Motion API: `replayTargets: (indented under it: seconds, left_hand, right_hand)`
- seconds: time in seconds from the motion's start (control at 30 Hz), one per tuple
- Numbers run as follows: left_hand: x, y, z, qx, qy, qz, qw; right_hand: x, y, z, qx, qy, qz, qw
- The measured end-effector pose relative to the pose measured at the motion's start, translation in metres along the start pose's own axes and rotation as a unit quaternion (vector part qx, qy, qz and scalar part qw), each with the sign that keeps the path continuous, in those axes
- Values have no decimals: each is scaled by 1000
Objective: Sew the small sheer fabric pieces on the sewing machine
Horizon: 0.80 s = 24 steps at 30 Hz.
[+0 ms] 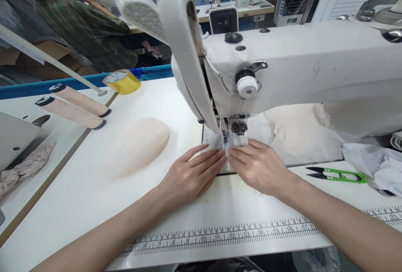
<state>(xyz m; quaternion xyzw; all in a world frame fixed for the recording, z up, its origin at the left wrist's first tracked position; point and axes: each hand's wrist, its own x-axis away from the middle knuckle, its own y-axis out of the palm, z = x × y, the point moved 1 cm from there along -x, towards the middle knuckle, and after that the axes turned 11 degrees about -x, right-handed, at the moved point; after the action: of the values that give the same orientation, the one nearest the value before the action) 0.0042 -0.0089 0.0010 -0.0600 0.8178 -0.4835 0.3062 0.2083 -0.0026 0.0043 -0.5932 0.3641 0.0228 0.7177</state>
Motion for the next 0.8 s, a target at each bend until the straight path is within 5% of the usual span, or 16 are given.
replayTargets:
  seconds: [0.53,0.8]
  left_hand:
    - [-8,7,-7,4,-59,-25,998]
    - [-1,-4,0,5,-73,-36,997]
  right_hand:
    - [-4,8,3,35,35,-4,999]
    - [2,3,-4,-70,109,-11,992]
